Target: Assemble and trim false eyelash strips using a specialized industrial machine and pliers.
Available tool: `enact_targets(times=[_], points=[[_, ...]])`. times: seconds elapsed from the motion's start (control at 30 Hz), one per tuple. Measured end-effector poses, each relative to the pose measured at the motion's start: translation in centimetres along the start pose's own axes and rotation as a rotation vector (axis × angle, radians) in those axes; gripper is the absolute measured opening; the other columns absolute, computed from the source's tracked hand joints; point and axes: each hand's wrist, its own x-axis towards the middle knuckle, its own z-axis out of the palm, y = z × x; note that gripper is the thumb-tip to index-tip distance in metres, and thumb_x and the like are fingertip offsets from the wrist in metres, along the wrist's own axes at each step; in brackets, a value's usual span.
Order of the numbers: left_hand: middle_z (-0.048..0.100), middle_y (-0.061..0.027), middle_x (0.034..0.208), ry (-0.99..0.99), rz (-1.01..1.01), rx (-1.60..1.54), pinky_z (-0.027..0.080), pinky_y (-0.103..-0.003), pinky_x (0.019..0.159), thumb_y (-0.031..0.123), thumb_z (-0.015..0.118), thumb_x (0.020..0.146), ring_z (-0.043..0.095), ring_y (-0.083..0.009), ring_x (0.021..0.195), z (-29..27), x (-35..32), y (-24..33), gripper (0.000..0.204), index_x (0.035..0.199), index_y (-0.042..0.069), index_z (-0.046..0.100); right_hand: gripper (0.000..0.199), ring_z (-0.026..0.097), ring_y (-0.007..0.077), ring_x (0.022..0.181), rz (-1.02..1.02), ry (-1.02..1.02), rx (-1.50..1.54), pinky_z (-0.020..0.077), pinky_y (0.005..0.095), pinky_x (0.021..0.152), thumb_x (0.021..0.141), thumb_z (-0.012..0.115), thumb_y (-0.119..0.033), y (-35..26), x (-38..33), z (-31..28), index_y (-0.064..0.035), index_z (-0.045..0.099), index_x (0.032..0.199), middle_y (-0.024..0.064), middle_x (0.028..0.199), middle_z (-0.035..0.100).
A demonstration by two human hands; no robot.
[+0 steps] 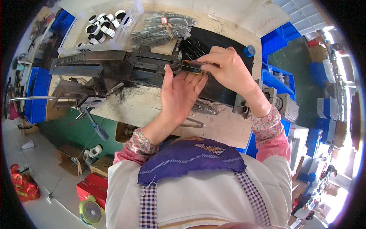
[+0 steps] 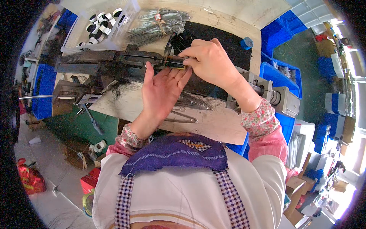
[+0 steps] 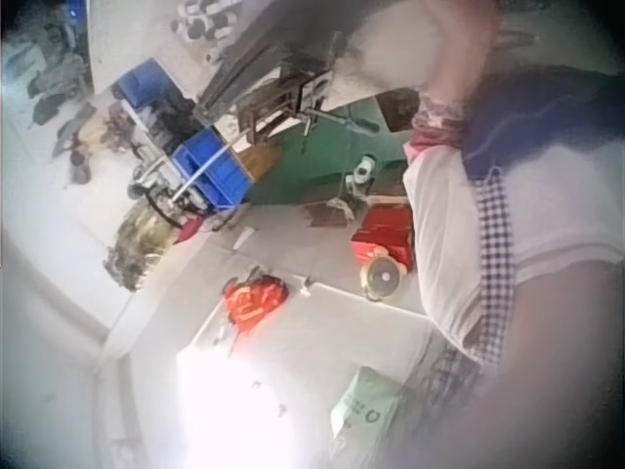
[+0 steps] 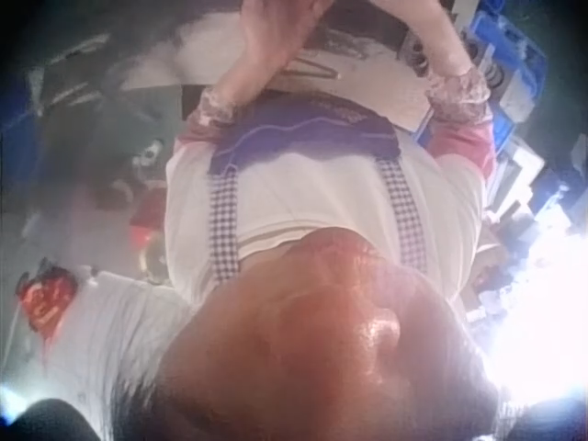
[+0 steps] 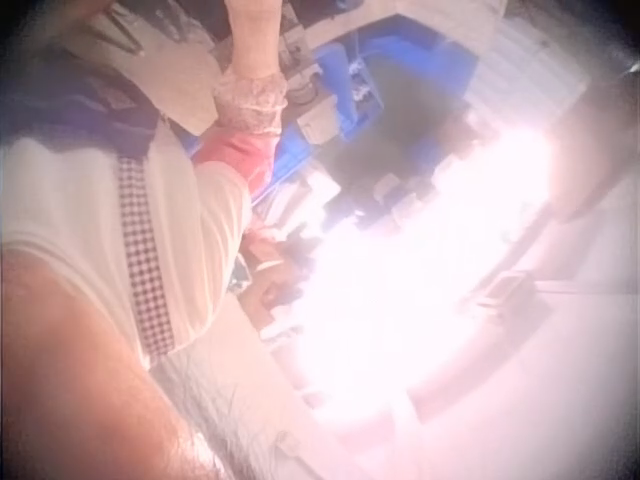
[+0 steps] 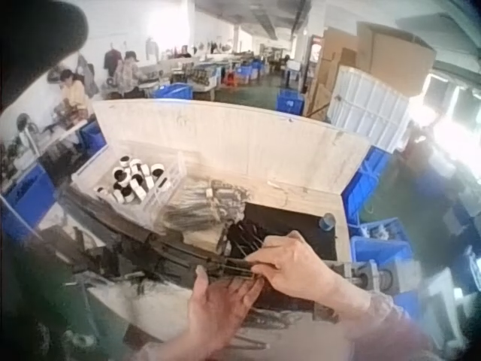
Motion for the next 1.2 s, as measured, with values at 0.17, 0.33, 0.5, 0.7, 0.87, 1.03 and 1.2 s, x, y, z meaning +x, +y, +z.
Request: enact_targets(times=[0.17, 0.33, 0.5, 0.7, 0.87, 1.03, 1.2], points=[[0.047, -0.0154, 0.126, 0.006, -0.036, 0.008, 0.030, -0.039, 0.111, 0.055, 0.036, 0.095, 0.044, -0.0257, 0.123, 0.0, 0.1, 0.0, 0.068, 0.123, -0.007, 0.039, 0.015, 0.060, 0.0215, 0.076, -0.001, -0.006, -0.057, 0.0428, 0.0354, 0.072, 0.074, 0.066, -0.016, 0.4, -0.4, -0.3, -0.0132, 0.071, 0.088, 0.0033, 0.075, 0.060], [0.049, -0.0162, 0.124, -0.069, -0.054, -0.007, 0.033, -0.038, 0.108, 0.057, 0.033, 0.095, 0.045, -0.0263, 0.122, -0.8, 0.2, 0.3, 0.071, 0.123, -0.008, 0.039, 0.015, 0.060, 0.0183, 0.073, -0.224, 0.122, -0.176, 0.0423, 0.0338, 0.069, 0.074, 0.066, -0.017, -1.8, -0.9, 1.2, -0.0187, 0.069, 0.088, 0.0000, 0.075, 0.059], [0.048, -0.0146, 0.127, -0.014, -0.035, -0.031, 0.032, -0.039, 0.107, 0.058, 0.033, 0.095, 0.044, -0.0251, 0.122, -0.3, 0.1, 0.4, 0.071, 0.125, -0.005, 0.040, 0.015, 0.061, 0.0268, 0.068, -0.066, 0.248, 0.094, 0.0490, 0.0355, 0.061, 0.079, 0.065, -0.015, -0.6, 0.9, -0.5, -0.0103, 0.069, 0.093, 0.0077, 0.075, 0.061], [0.046, -0.0142, 0.130, -0.011, 0.007, -0.040, 0.029, -0.038, 0.109, 0.057, 0.033, 0.095, 0.040, -0.0244, 0.127, -0.3, 0.0, 0.6, 0.071, 0.128, -0.006, 0.037, 0.015, 0.060, 0.0238, 0.074, -0.085, 0.046, -0.029, 0.0443, 0.0341, 0.070, 0.080, 0.064, -0.016, 0.8, 0.3, 1.2, -0.0122, 0.069, 0.094, 0.0048, 0.077, 0.059], [0.046, -0.0140, 0.129, 0.023, 0.006, -0.008, 0.028, -0.037, 0.110, 0.057, 0.033, 0.095, 0.040, -0.0243, 0.127, -0.1, -0.2, 0.6, 0.071, 0.129, -0.006, 0.037, 0.013, 0.059, 0.0196, 0.076, -0.195, 0.123, -0.043, 0.0418, 0.0331, 0.070, 0.077, 0.065, -0.016, -2.0, -0.1, 0.3, -0.0157, 0.069, 0.089, 0.0028, 0.077, 0.057], [0.051, -0.0140, 0.118, -0.045, 0.020, -0.034, 0.030, -0.038, 0.109, 0.057, 0.034, 0.095, 0.045, -0.0256, 0.120, 0.2, -0.3, 0.5, 0.066, 0.114, -0.005, 0.046, 0.018, 0.064, 0.0275, 0.076, -0.079, 0.284, -0.034, 0.0500, 0.0402, 0.062, 0.078, 0.060, -0.012, -1.0, -0.1, 1.3, -0.0109, 0.063, 0.096, 0.0073, 0.080, 0.061], [0.048, -0.0164, 0.117, 0.026, 0.050, 0.024, 0.030, -0.039, 0.107, 0.057, 0.034, 0.095, 0.043, -0.0280, 0.117, 0.1, -0.5, 0.7, 0.066, 0.109, -0.006, 0.042, 0.038, 0.065, 0.0293, 0.076, 0.006, -0.050, -0.381, 0.0522, 0.0356, 0.062, 0.079, 0.057, -0.005, -3.5, -1.5, 1.2, 0.0026, 0.055, 0.116, 0.0126, 0.083, 0.064]])
